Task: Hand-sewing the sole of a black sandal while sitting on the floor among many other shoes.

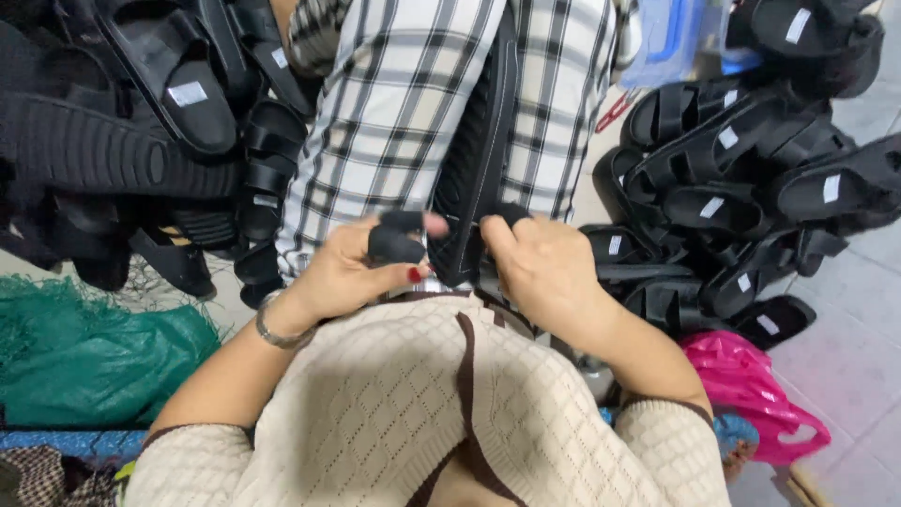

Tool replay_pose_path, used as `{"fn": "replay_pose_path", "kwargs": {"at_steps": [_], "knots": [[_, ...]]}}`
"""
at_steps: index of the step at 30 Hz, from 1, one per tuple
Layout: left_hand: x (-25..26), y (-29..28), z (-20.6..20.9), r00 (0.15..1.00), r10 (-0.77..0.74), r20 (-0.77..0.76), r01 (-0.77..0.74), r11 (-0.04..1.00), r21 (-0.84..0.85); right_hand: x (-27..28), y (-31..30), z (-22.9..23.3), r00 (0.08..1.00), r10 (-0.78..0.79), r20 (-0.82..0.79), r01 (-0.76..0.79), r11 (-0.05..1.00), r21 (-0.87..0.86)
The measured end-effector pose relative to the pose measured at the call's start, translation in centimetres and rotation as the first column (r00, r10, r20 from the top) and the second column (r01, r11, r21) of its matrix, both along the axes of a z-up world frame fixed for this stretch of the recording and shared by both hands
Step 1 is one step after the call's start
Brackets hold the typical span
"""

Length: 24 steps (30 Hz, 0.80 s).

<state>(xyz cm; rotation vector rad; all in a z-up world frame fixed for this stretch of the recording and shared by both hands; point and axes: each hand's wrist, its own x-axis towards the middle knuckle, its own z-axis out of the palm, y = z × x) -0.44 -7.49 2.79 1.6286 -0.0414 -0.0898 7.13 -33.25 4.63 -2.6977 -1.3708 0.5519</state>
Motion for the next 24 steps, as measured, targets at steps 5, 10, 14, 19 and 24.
{"fn": "replay_pose_path", "kwargs": {"at_steps": [5, 10, 14, 19, 24], "knots": [[0.3, -2.1, 1.1, 0.846, -0.037, -0.532, -0.173, 0.924, -0.34, 1.0, 0.3, 1.3, 0.991, 0.026, 0.134, -0.048, 0.985, 0.165], [-0.6, -3.3, -1.2, 0.902, 0.122, -0.414, -0.133, 0.991, 0.002, 1.1, 0.6, 1.1, 0.988, 0.017, 0.153, -0.048, 0.977, 0.206], [-1.6, -4.6, -2.8, 0.994, 0.073, 0.077, -0.101, 0.87, 0.482, 0.1, 0.3, 2.4, 0.985, 0.033, 0.167, -0.057, 0.989, 0.137], [-2.3, -4.1, -2.8, 0.964, 0.181, -0.194, -0.072, 0.883, 0.464, 1.2, -2.5, 8.8, 0.99, -0.102, -0.094, 0.108, 0.992, 0.062], [-0.1, -4.1, 0.5, 0.952, 0.095, -0.291, 0.034, 0.912, 0.409, 0.2, -2.9, 0.6, 0.797, -0.257, -0.547, 0.545, 0.696, 0.467]]}}
